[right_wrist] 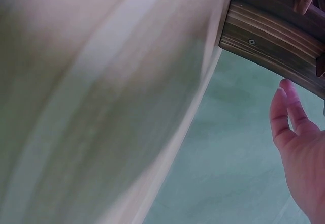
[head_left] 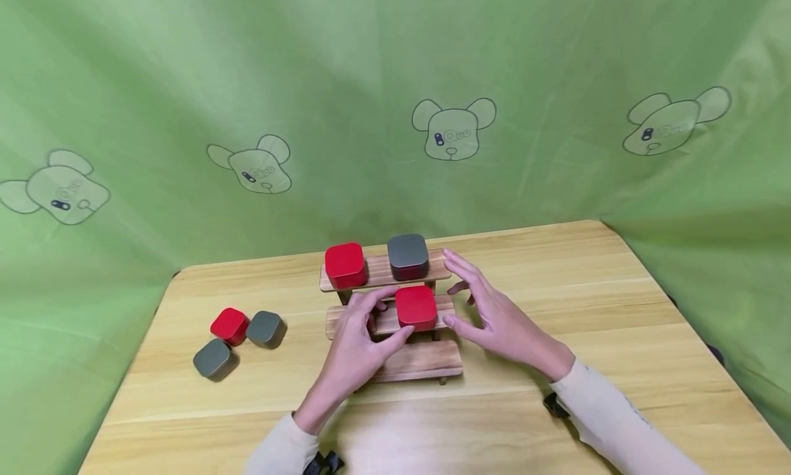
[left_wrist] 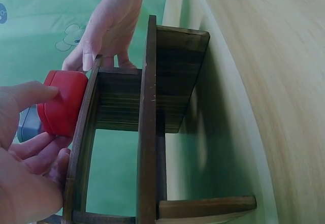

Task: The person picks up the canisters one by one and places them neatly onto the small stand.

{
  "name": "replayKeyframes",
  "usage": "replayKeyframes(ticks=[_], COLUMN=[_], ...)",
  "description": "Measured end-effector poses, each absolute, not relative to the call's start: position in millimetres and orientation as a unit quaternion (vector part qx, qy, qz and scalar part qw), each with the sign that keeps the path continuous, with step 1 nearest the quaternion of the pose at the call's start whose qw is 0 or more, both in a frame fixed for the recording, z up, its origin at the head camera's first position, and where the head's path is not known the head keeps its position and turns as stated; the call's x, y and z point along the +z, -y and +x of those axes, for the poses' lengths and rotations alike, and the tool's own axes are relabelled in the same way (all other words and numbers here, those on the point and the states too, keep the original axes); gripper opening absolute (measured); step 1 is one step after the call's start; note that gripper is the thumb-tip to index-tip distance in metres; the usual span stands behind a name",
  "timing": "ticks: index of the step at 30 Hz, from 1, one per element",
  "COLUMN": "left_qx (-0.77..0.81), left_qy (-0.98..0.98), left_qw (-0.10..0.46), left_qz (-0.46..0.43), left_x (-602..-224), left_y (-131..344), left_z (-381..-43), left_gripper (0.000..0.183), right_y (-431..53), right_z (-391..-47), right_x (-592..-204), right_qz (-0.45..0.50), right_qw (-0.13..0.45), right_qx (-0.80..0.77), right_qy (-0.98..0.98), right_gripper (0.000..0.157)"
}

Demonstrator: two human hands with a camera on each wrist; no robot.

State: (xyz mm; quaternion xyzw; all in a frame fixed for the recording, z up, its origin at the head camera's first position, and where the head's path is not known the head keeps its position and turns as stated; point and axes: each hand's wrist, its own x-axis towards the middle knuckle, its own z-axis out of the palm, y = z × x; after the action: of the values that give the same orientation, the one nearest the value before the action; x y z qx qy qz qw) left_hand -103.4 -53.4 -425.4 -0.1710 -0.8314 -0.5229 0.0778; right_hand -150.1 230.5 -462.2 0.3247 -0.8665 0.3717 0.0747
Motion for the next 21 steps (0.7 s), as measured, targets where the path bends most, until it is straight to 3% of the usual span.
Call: replayKeyframes(ticks=[14, 21], left_qx=[-0.514, -0.497], left_qy=[0.835, 0.836], left_qw=[0.074, 0.098], left_qz=[-0.181, -0.209], left_x=[-424.6, -424.2], left_y=[54.5, 61.0], left_z=[-103.4, -96.6], left_gripper=[0.065, 0.071], right_y=[-230.8, -232.5], right_z=[-151.2, -153.6], right_x=[-463.2, -466.2], right_qz=[0.328, 0.331], right_qw=[0.075, 0.077], right_qx=[0.376, 0.372], right_qy=[0.863, 0.864], right_gripper=[0.094, 0.094])
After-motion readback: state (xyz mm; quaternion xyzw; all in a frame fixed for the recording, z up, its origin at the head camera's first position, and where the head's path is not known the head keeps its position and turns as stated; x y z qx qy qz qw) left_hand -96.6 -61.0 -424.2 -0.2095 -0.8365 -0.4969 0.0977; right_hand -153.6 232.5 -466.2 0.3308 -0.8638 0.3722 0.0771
